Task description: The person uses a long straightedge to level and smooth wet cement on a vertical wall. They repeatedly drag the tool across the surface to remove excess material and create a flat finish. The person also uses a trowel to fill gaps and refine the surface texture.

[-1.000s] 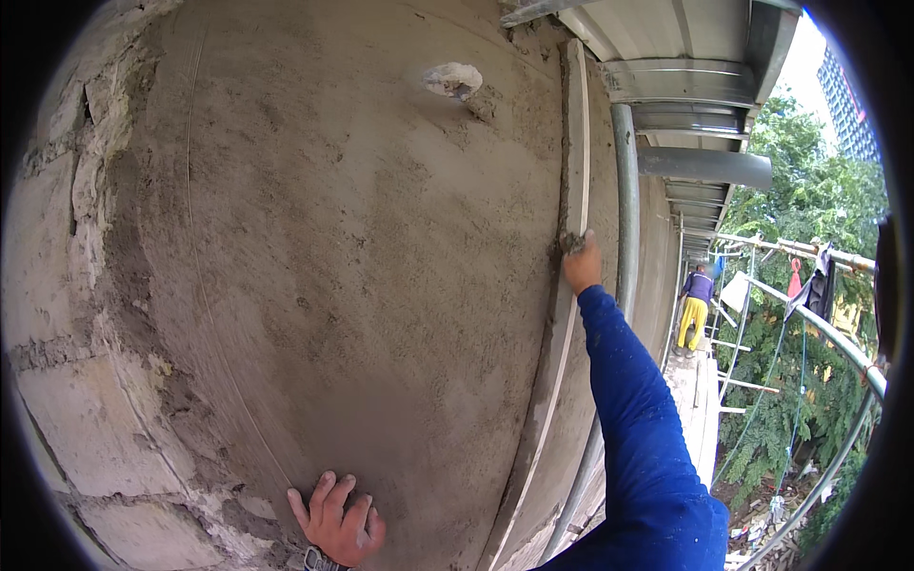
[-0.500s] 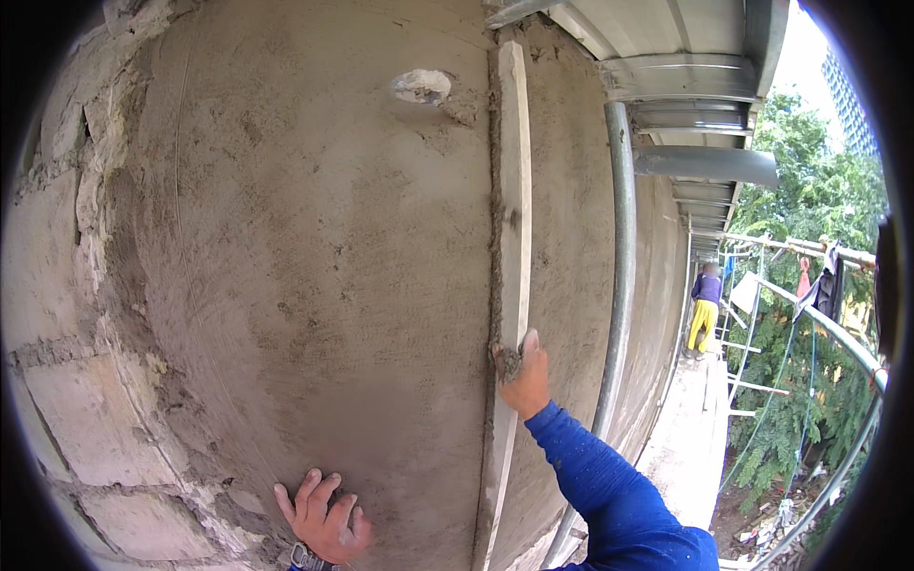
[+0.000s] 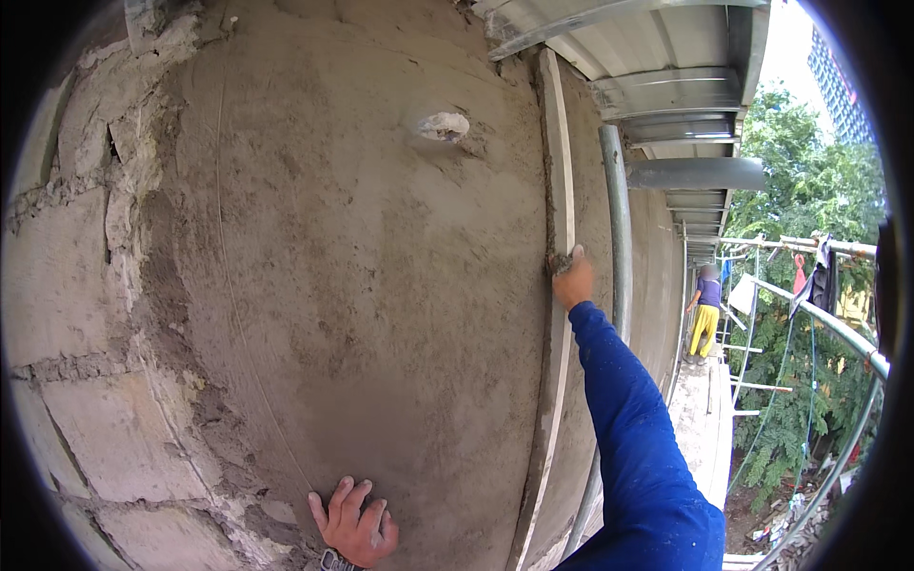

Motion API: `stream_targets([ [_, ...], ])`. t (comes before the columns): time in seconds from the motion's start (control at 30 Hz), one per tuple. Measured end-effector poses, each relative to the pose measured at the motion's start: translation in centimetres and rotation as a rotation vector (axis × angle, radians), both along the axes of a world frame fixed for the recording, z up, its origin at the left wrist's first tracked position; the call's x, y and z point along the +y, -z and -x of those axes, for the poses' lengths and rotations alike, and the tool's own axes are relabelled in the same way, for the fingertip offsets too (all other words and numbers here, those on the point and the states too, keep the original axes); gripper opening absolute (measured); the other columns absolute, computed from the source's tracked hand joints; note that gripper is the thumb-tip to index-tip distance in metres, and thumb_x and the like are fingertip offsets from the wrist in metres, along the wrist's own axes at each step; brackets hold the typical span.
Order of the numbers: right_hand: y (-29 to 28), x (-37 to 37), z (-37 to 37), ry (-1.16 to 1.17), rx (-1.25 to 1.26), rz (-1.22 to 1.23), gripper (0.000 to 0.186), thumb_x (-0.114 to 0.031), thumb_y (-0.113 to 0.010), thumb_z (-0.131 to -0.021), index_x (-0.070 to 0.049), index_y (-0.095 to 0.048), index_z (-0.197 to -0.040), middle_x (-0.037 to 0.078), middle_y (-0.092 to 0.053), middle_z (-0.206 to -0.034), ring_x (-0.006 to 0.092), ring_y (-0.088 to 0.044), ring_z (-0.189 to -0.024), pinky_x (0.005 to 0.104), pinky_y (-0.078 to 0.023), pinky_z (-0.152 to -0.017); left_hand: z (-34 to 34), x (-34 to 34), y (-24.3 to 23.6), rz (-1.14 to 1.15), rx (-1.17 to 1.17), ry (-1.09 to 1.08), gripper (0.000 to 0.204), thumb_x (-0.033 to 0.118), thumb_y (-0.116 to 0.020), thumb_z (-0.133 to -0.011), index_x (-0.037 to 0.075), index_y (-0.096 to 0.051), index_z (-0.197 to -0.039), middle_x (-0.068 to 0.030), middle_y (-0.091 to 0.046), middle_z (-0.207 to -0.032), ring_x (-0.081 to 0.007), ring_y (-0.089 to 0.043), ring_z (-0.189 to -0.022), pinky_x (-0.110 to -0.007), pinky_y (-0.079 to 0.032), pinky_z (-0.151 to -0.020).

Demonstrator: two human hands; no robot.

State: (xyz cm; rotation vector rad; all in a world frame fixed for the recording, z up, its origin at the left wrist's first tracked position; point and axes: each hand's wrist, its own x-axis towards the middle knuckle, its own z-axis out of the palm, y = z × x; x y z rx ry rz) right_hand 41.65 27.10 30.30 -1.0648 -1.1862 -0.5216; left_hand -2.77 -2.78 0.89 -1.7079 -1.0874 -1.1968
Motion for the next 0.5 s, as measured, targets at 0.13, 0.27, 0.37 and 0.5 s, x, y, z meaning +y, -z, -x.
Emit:
stream_targets([
  [0.13, 9.2, -6.9, 8.2, -0.052, -0.086, 0.049, 0.04, -0.027, -0.072, -0.096, 0.005, -0.051, -0.102, 0.035, -0.066, -0.082, 0.0571, -0.066, -0.086, 0.057, -0.053, -0.07, -0.3, 0.1, 0.3, 0.019, -0.047, -0.003, 0.019, 0.025, -0.073, -0.08, 0.016, -0.075, -0.096, -0.0081, -0.07, -0.129, -0.0353, -0.059, -0.135, -0.072, -0.019, -0.122],
  [0.27, 21.1, -10.6, 12.4, -0.181, -0.056, 0.262, 0.044, -0.033, -0.074, -0.096, 0.003, -0.048, -0.101, 0.035, -0.065, -0.086, 0.0579, -0.064, -0.088, 0.0579, -0.051, -0.074, 0.4, 1.4, 1.3, 0.021, -0.032, -0.055, 0.015, 0.026, -0.071, -0.077, 0.016, -0.073, -0.088, -0.0072, -0.07, -0.125, -0.0365, -0.058, -0.134, -0.073, -0.017, -0.123],
  [0.37, 23.2, -9.6, 10.8, -0.154, 0.028, 0.234, 0.043, -0.033, -0.073, -0.096, 0.002, -0.048, -0.102, 0.035, -0.066, -0.089, 0.0572, -0.064, -0.091, 0.0585, -0.05, -0.075, 0.0, -0.1, -0.6, 0.044, -0.003, -0.046, 0.022, 0.025, -0.075, -0.081, 0.015, -0.078, -0.099, -0.0084, -0.071, -0.133, -0.0341, -0.06, -0.135, -0.07, -0.016, -0.124],
  [0.5, 18.4, -3.4, 4.1, -0.094, 0.141, 0.191, 0.041, -0.033, -0.073, -0.097, 0.001, -0.049, -0.101, 0.033, -0.068, -0.086, 0.0571, -0.065, -0.089, 0.059, -0.05, -0.076, 0.1, -0.2, -0.5, 0.029, 0.024, -0.099, 0.021, 0.025, -0.074, -0.082, 0.015, -0.077, -0.1, -0.0089, -0.071, -0.131, -0.0353, -0.06, -0.134, -0.07, -0.014, -0.125],
])
